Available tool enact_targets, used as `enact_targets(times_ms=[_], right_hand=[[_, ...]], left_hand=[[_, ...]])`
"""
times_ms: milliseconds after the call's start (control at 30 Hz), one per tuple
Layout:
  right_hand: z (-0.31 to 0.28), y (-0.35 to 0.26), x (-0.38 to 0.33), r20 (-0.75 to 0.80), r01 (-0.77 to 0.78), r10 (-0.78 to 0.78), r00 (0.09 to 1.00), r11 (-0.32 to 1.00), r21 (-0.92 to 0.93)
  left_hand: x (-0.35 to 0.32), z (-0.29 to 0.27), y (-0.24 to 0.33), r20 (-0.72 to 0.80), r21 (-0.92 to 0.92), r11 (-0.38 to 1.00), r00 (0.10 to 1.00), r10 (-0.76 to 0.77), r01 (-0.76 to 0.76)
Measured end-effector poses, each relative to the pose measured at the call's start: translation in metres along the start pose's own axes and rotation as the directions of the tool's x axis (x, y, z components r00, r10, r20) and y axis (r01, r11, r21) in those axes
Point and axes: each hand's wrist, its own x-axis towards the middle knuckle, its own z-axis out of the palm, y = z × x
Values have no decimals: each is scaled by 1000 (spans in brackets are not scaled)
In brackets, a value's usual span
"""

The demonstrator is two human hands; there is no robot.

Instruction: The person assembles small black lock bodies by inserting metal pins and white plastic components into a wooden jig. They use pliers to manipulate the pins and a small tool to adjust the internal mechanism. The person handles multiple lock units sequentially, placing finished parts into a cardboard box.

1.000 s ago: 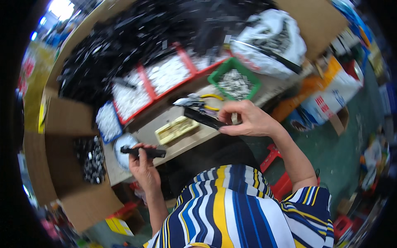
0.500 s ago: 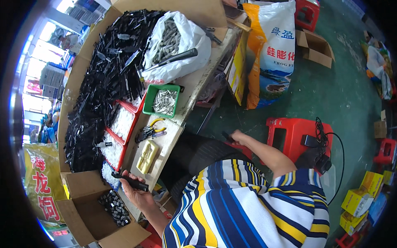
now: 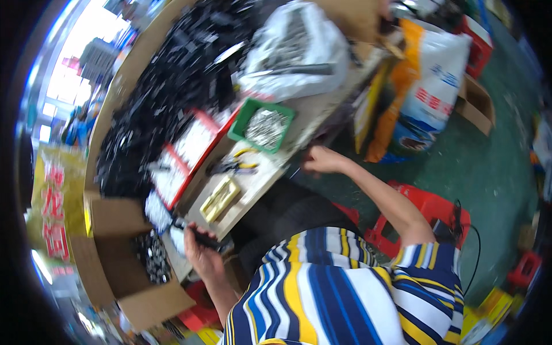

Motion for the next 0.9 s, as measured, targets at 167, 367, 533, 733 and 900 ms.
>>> enact_targets(times_ms=[167,367,533,733,900], right_hand=[[30,-160,-27,178,353,-319,931,911,-215],[64,-182,54,147,423,-487,861,527,-737],[73,-190,85,212,439,-501,839,393,-808],[72,-186,88,130,307,-370,920,474,-826],[75,-189,78,127,340,-425,896,473,-813]], left_hand=[[13,-5,-5,26,-29,1000,1000,-10,11],[19,-15,-3,64,-11,999,997,-53,53],[28,-31,-6,50,22,998,997,-64,63],[39,-37,-12,73,30,993,991,-115,113],[41,-30,-12,89,32,993,989,-119,117]])
